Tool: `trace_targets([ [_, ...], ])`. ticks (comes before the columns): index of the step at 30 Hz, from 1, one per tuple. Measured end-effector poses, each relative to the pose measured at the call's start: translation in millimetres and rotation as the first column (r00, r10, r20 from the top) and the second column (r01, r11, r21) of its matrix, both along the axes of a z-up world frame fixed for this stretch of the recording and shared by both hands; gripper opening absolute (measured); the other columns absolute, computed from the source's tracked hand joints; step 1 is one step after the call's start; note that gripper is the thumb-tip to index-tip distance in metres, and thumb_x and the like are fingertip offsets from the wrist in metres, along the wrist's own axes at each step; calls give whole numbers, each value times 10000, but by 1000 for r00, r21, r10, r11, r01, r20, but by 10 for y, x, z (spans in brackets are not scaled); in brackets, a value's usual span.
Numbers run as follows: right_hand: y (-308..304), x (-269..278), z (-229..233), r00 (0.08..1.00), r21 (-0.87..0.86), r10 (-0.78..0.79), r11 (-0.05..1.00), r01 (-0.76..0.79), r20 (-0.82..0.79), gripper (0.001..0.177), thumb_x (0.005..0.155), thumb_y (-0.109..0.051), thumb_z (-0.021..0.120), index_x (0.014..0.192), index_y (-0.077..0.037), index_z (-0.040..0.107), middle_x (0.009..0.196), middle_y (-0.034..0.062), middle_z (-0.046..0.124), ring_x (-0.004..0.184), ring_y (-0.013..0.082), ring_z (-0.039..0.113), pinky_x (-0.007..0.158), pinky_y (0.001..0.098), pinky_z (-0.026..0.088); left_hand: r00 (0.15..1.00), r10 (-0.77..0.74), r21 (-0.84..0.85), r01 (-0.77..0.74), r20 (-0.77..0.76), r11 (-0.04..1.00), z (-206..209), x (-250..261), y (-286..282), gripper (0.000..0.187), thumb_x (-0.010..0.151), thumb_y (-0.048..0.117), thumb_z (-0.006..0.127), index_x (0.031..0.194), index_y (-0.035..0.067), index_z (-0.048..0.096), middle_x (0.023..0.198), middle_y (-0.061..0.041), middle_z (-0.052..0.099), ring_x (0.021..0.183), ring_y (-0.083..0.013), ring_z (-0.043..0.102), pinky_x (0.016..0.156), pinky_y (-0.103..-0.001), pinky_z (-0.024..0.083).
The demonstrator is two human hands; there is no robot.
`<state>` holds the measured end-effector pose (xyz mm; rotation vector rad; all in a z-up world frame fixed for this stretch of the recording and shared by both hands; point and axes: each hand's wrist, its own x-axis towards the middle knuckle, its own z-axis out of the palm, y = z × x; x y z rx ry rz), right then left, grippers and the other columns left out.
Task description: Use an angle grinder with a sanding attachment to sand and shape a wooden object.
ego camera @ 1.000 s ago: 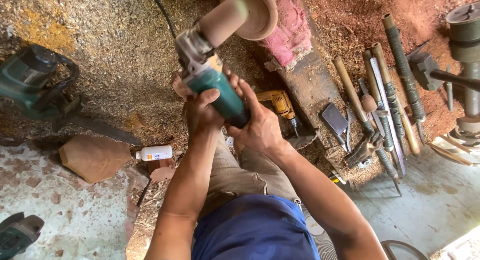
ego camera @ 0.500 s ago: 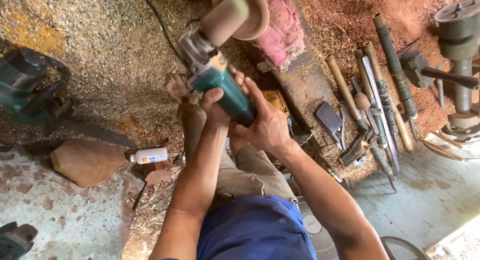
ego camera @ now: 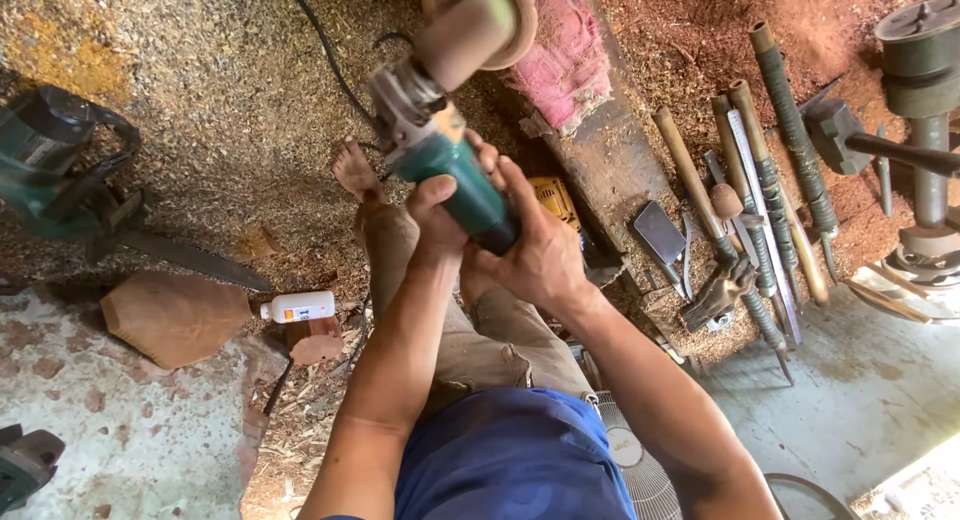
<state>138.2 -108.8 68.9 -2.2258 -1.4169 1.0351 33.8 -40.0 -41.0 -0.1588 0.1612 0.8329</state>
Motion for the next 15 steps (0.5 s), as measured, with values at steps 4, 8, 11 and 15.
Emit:
trace_targets([
  [4, -123, 1, -4, 1000, -18, 0, 1000, 0, -1, 1080, 666, -284, 838, 1571, -70, 289, 1100, 237, 728, 958, 384, 745, 819, 438, 606, 998, 6, 119, 3, -70, 993, -47, -13, -148, 596, 841, 204, 755, 1318, -10, 468, 1068, -174, 583, 979, -267, 644, 957, -361, 578],
  [8, -207, -89, -131, 999, 21, 42, 999, -41, -34, 1035, 686, -229, 791, 1591, -80, 309, 1161, 238, 726, 991, 380, 749, 867, 445, 604, 988, 72, 101, -59, -133, 993, -175, -125, -252, 602, 847, 201, 759, 1330, -19, 474, 1050, -184, 588, 979, -275, 642, 956, -356, 576],
  [11, -85, -97, -107, 998, 12, 24, 1000, -23, -52, 1028, 708, -259, 812, 1585, -81, 305, 1182, 245, 715, 1001, 376, 750, 864, 438, 609, 999, 16, 26, -15, -44, 1000, -119, -167, -127, 594, 821, 202, 755, 1297, -11, 473, 1052, -167, 585, 1010, -269, 643, 983, -384, 582],
  [15, -105, -84, -108, 999, 39, -21, 999, 22, -33, 1038, 677, -245, 808, 1574, -80, 313, 1207, 257, 706, 1005, 381, 747, 869, 431, 614, 1000, -11, 20, 11, -15, 1000, -106, -117, -107, 586, 843, 191, 753, 1319, -6, 473, 1091, -165, 586, 1014, -267, 640, 958, -375, 582],
])
